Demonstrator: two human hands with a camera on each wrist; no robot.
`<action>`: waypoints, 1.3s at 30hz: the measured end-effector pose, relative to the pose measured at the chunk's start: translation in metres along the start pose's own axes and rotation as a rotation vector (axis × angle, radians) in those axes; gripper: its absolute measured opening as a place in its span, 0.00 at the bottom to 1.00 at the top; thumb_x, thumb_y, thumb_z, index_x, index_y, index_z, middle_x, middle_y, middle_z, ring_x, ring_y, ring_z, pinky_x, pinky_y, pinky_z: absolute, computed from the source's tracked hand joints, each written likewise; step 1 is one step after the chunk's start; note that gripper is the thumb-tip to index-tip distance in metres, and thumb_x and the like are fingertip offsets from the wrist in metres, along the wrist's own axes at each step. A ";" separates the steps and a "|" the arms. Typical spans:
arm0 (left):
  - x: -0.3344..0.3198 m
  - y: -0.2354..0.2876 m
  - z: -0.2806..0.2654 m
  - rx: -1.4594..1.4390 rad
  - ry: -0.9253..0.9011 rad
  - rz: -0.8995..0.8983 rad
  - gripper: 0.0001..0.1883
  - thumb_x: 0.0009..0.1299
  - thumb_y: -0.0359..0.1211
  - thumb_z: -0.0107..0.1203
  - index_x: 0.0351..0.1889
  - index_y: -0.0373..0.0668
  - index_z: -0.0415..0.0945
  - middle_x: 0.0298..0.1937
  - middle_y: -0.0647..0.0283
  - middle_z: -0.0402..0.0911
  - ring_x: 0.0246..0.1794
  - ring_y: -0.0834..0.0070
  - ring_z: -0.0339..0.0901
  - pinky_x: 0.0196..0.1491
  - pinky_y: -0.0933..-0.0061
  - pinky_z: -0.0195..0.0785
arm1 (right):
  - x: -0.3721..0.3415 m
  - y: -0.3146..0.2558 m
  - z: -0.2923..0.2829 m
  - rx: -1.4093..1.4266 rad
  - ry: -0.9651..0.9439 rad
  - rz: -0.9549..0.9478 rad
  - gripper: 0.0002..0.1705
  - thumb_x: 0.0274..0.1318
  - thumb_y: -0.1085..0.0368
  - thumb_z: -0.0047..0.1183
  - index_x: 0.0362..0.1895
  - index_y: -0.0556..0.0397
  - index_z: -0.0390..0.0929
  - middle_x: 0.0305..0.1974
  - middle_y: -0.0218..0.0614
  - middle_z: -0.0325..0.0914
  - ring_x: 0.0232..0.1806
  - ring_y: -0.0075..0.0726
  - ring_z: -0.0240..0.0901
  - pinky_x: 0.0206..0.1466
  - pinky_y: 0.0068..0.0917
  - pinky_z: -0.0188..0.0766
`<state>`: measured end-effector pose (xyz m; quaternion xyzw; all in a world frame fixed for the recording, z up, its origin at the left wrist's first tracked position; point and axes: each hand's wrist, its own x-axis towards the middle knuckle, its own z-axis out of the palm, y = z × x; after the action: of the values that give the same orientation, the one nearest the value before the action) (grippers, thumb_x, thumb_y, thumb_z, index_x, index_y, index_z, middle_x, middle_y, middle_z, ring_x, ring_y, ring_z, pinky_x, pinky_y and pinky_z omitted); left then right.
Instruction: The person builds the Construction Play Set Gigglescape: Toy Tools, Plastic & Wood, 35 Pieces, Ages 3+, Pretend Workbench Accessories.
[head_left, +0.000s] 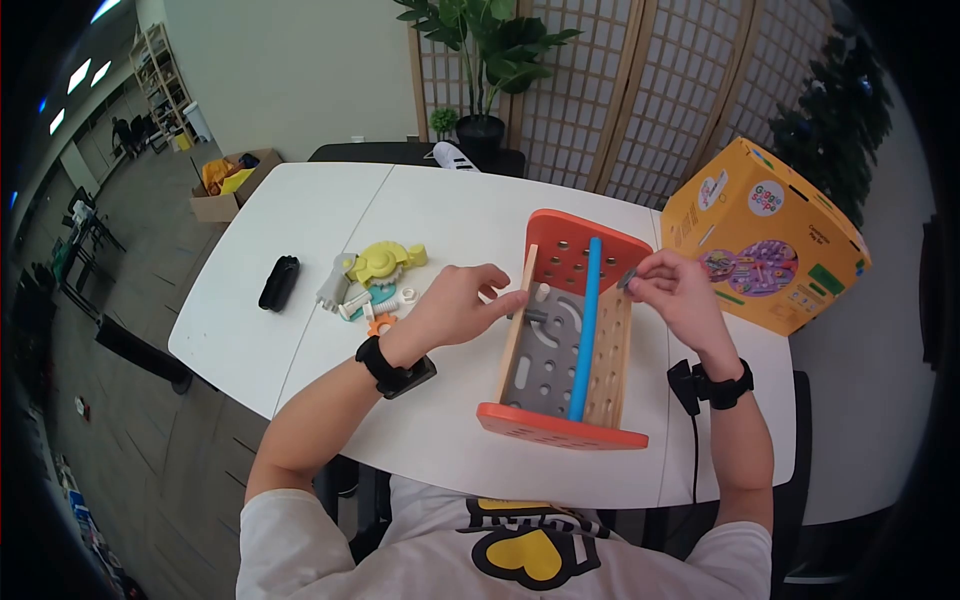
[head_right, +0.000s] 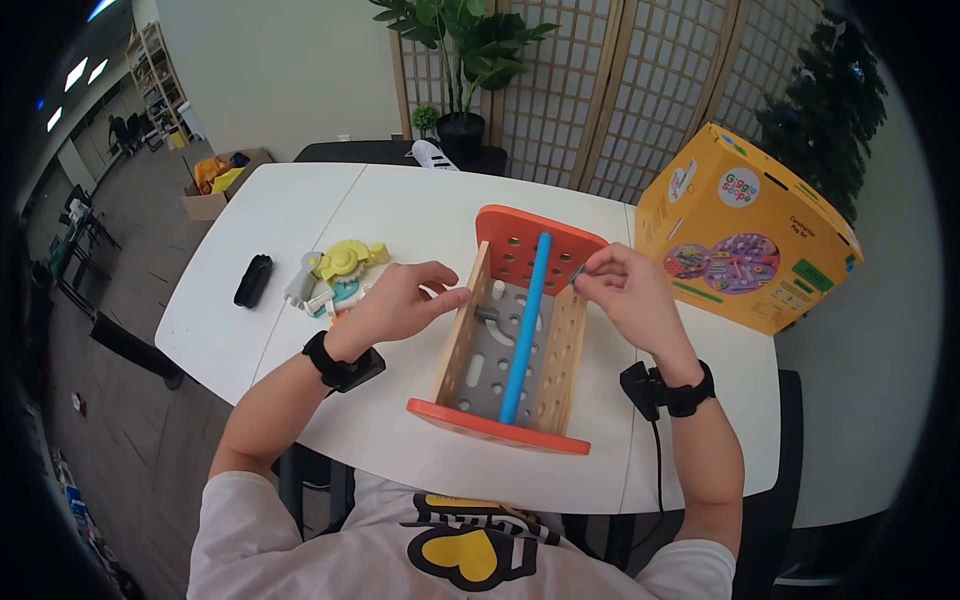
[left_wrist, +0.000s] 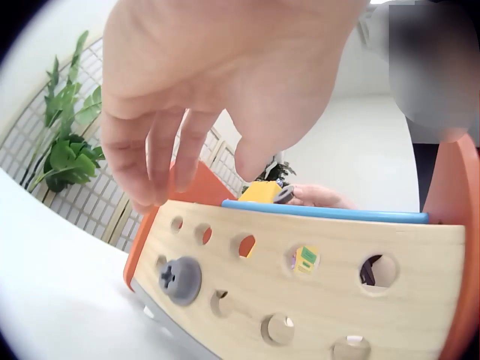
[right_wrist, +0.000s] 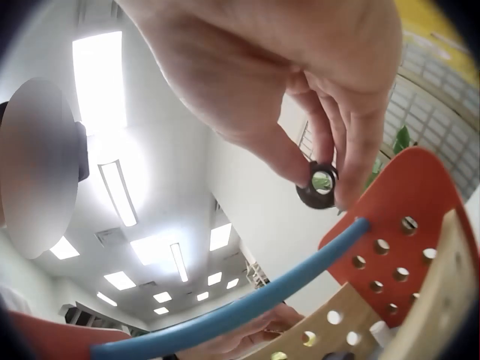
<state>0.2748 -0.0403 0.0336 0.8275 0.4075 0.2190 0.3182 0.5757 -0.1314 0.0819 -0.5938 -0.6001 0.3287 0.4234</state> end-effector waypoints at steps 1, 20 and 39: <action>0.000 -0.004 0.004 -0.040 -0.019 -0.019 0.28 0.74 0.50 0.64 0.52 0.30 0.82 0.43 0.49 0.89 0.43 0.64 0.89 0.50 0.69 0.80 | 0.001 0.002 0.003 -0.075 -0.043 0.043 0.09 0.62 0.71 0.62 0.43 0.62 0.78 0.40 0.41 0.86 0.43 0.29 0.86 0.48 0.24 0.81; -0.003 -0.004 0.016 -0.276 -0.014 -0.119 0.25 0.71 0.49 0.68 0.44 0.30 0.84 0.39 0.51 0.90 0.43 0.68 0.89 0.49 0.72 0.80 | 0.055 0.026 0.055 -0.149 -0.510 0.261 0.08 0.64 0.68 0.65 0.39 0.60 0.80 0.36 0.39 0.86 0.38 0.32 0.88 0.43 0.24 0.84; -0.004 -0.004 0.023 -0.338 0.035 -0.123 0.23 0.71 0.46 0.68 0.41 0.31 0.84 0.37 0.54 0.90 0.41 0.71 0.88 0.47 0.74 0.78 | 0.055 0.035 0.063 0.165 -0.561 0.431 0.07 0.68 0.70 0.59 0.41 0.62 0.77 0.40 0.48 0.85 0.41 0.37 0.88 0.43 0.24 0.87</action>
<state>0.2848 -0.0495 0.0138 0.7319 0.4203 0.2786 0.4584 0.5380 -0.0674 0.0302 -0.5573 -0.5254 0.6077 0.2098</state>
